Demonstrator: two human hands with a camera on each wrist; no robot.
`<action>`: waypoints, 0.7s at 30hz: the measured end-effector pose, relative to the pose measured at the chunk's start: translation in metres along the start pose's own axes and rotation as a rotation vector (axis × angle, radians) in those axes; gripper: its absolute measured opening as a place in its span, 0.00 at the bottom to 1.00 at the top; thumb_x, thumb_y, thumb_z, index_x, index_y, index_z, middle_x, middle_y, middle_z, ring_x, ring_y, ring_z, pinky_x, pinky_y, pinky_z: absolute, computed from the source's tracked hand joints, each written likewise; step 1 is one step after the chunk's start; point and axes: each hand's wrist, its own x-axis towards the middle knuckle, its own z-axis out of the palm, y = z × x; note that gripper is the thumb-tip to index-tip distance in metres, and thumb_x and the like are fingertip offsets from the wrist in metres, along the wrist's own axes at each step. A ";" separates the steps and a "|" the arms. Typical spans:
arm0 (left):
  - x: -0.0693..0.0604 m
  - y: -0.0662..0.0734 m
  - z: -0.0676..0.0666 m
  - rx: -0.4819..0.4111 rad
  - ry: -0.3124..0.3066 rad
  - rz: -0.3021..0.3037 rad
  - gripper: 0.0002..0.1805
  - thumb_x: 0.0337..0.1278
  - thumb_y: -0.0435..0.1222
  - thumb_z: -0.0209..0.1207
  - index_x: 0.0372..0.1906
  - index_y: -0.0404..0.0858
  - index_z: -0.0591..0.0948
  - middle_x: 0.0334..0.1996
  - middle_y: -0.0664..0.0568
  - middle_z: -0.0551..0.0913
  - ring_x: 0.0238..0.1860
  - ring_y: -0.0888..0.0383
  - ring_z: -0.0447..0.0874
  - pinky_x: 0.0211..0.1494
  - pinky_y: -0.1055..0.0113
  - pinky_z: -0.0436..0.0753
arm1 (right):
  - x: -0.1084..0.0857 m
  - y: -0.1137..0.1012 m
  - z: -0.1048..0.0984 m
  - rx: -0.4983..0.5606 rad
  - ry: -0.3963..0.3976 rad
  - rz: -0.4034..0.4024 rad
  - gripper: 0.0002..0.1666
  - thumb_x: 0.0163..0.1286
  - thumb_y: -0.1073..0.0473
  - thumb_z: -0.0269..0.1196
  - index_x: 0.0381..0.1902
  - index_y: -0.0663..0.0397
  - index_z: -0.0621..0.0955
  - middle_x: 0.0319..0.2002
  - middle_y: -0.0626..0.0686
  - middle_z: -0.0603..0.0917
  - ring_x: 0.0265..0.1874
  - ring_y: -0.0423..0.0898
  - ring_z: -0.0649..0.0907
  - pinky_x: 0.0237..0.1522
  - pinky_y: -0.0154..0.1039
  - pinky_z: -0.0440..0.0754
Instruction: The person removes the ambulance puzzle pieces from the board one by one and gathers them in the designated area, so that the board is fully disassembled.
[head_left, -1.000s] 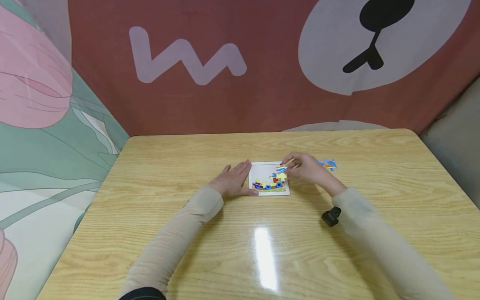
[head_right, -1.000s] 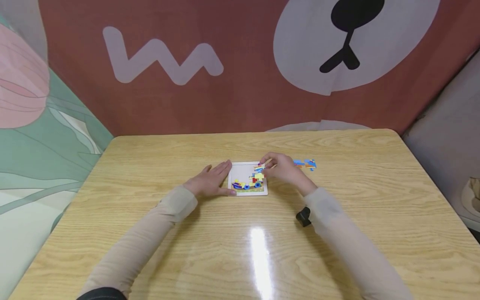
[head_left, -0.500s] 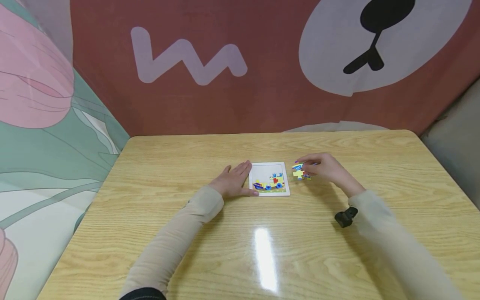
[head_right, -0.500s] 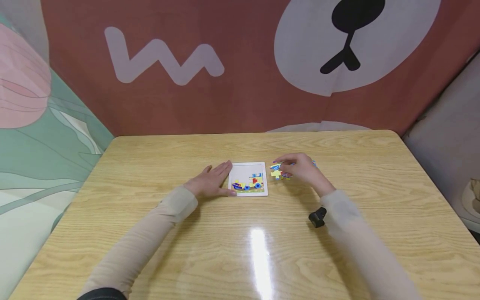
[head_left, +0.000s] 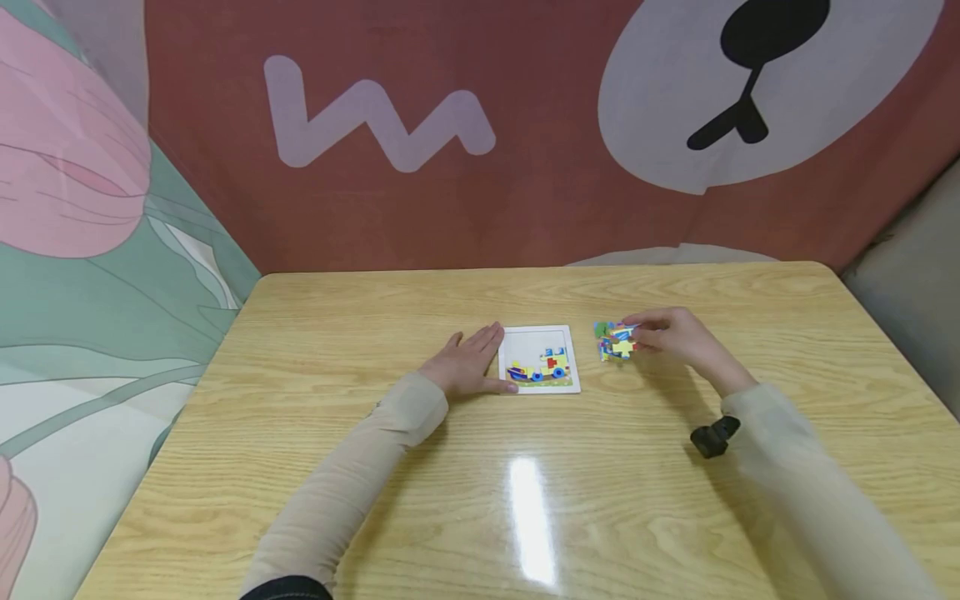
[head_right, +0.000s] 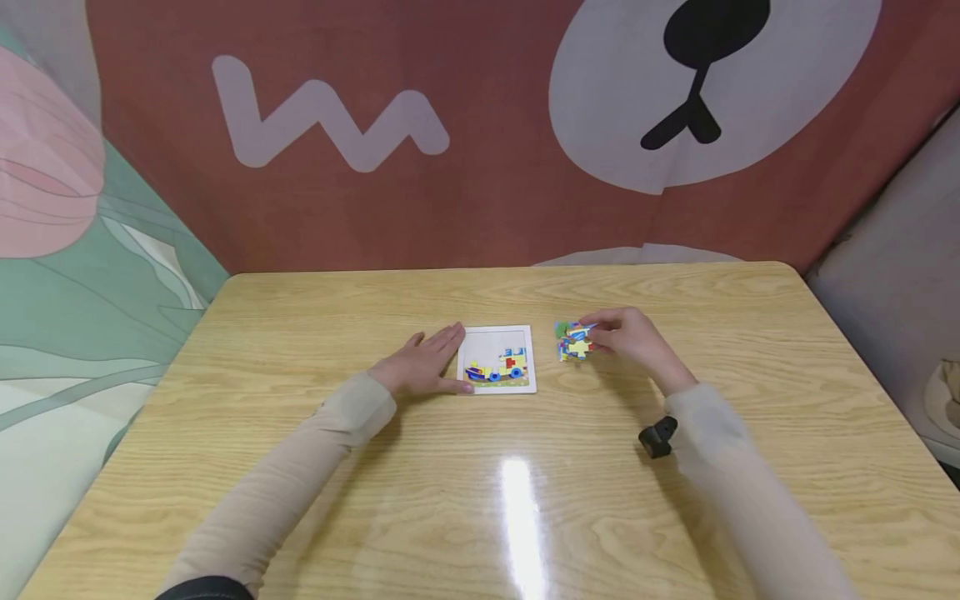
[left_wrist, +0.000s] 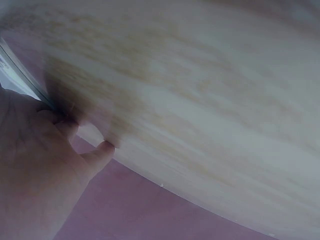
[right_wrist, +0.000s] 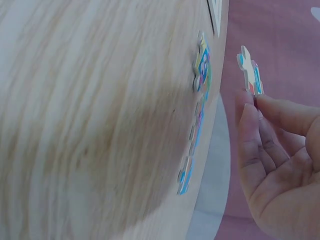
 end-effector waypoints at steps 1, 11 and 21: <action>0.000 0.000 0.000 0.000 0.000 0.000 0.55 0.57 0.69 0.45 0.77 0.43 0.37 0.78 0.53 0.36 0.79 0.58 0.34 0.79 0.49 0.42 | 0.000 0.002 -0.001 0.006 -0.001 -0.002 0.23 0.72 0.64 0.54 0.61 0.72 0.72 0.52 0.71 0.80 0.33 0.27 0.82 0.42 0.37 0.86; 0.000 0.000 0.002 0.003 0.000 0.000 0.56 0.56 0.70 0.45 0.77 0.43 0.37 0.78 0.54 0.35 0.79 0.58 0.34 0.79 0.49 0.42 | 0.000 0.018 -0.008 -0.031 -0.019 0.027 0.23 0.72 0.65 0.53 0.61 0.75 0.71 0.50 0.70 0.81 0.32 0.28 0.81 0.39 0.34 0.85; 0.000 0.001 0.000 0.009 0.006 -0.001 0.55 0.57 0.69 0.45 0.77 0.43 0.37 0.78 0.53 0.36 0.79 0.58 0.35 0.79 0.49 0.42 | 0.000 0.024 -0.011 -0.013 -0.023 0.052 0.23 0.71 0.64 0.55 0.60 0.75 0.71 0.46 0.66 0.82 0.30 0.31 0.84 0.37 0.31 0.84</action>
